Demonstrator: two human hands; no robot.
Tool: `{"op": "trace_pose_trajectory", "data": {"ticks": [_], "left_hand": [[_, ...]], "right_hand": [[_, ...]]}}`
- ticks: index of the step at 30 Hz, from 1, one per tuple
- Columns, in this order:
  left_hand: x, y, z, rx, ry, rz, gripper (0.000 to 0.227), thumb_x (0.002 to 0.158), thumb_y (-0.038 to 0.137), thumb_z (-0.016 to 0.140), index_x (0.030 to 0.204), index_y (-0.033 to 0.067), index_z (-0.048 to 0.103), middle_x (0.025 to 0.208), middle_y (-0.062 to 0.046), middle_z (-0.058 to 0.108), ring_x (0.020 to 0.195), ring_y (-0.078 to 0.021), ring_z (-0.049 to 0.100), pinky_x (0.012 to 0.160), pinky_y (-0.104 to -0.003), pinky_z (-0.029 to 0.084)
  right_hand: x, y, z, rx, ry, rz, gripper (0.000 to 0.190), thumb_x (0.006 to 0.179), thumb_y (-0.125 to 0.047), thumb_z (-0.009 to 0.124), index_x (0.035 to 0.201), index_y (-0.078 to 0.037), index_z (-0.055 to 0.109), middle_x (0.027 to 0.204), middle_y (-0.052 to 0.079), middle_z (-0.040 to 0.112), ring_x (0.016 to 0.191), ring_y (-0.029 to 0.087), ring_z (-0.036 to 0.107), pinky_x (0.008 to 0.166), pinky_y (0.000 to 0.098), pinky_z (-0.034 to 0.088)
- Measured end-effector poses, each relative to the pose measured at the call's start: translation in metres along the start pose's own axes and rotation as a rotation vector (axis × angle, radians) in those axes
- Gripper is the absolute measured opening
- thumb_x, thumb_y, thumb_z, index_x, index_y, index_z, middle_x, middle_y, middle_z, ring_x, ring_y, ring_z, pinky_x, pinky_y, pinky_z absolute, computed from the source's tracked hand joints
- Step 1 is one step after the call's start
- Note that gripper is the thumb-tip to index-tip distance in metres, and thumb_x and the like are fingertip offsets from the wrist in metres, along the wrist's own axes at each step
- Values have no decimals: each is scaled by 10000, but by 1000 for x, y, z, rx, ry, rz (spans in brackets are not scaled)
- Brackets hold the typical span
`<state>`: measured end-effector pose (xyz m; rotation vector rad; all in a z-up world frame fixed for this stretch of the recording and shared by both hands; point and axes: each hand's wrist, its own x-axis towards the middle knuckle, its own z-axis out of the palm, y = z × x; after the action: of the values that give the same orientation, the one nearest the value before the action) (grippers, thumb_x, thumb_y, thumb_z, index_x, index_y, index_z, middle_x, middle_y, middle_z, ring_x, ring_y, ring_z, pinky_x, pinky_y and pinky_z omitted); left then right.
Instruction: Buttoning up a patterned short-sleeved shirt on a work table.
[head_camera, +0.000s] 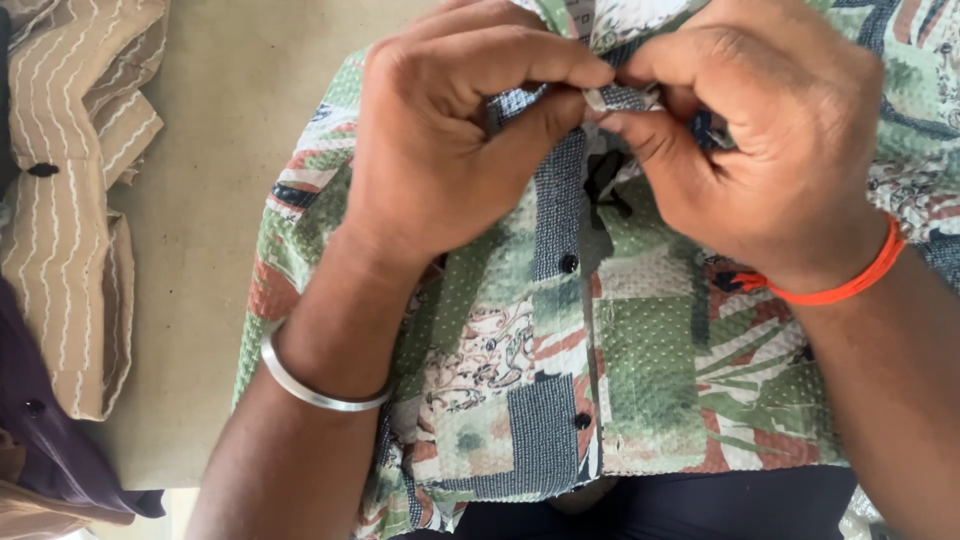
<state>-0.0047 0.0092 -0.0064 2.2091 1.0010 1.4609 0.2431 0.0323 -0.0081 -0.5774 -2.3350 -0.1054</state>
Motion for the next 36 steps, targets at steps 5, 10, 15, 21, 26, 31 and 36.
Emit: {"op": "trace_pose_trajectory", "data": {"ticks": [5, 10, 15, 21, 26, 31, 36], "left_hand": [[4, -4, -6, -73, -59, 99, 148, 962, -25, 826, 1060, 57, 753, 921, -33, 719, 849, -171, 678, 754, -305, 529], [9, 4, -7, -21, -75, 47, 136, 918, -18, 840, 1017, 44, 772, 841, -58, 707, 767, -179, 656, 690, -332, 502], [1, 4, -2, 22, -29, 68, 120, 944, 5, 826, 1033, 61, 767, 900, -43, 723, 838, -165, 680, 749, -311, 535], [9, 14, 0, 45, -9, 36, 134, 889, 5, 846, 997, 46, 778, 840, -56, 709, 778, -187, 655, 697, -328, 515], [4, 9, 4, -84, -22, -6, 222, 950, -8, 792, 1154, 68, 749, 965, -34, 721, 820, -158, 665, 726, -298, 547], [5, 13, -1, 89, -45, 106, 194, 943, 43, 817, 1127, 80, 764, 977, -26, 714, 832, -192, 678, 731, -340, 552], [6, 17, -1, 250, -32, 195, 133, 937, 152, 870, 970, 87, 759, 917, -10, 708, 838, -220, 675, 712, -379, 541]], "right_hand": [[9, -3, 0, 109, 11, 30, 183, 1079, -119, 782, 1058, 28, 675, 931, 95, 631, 765, 162, 602, 653, 280, 452], [6, -3, -1, 107, 19, 54, 190, 1094, -139, 787, 1073, 29, 701, 927, 92, 629, 773, 154, 601, 656, 273, 442], [0, -3, -3, -11, 31, 69, 123, 1090, -64, 810, 1061, 27, 732, 897, 88, 621, 760, 164, 586, 656, 280, 428], [-10, -2, -6, -50, 34, 102, 181, 958, 101, 729, 1112, 7, 743, 935, 70, 593, 773, 160, 543, 662, 276, 390], [-12, 6, -10, -201, 22, -73, 205, 952, 60, 746, 1136, -20, 703, 1009, 72, 597, 830, 217, 538, 750, 338, 412], [-9, 13, -12, -289, 10, -181, 253, 898, 63, 728, 1136, -22, 739, 975, 73, 589, 816, 216, 537, 753, 348, 417], [-3, 12, -19, -361, -8, -276, 193, 880, -10, 701, 1067, -39, 734, 963, 47, 600, 819, 206, 543, 754, 326, 420]]}}
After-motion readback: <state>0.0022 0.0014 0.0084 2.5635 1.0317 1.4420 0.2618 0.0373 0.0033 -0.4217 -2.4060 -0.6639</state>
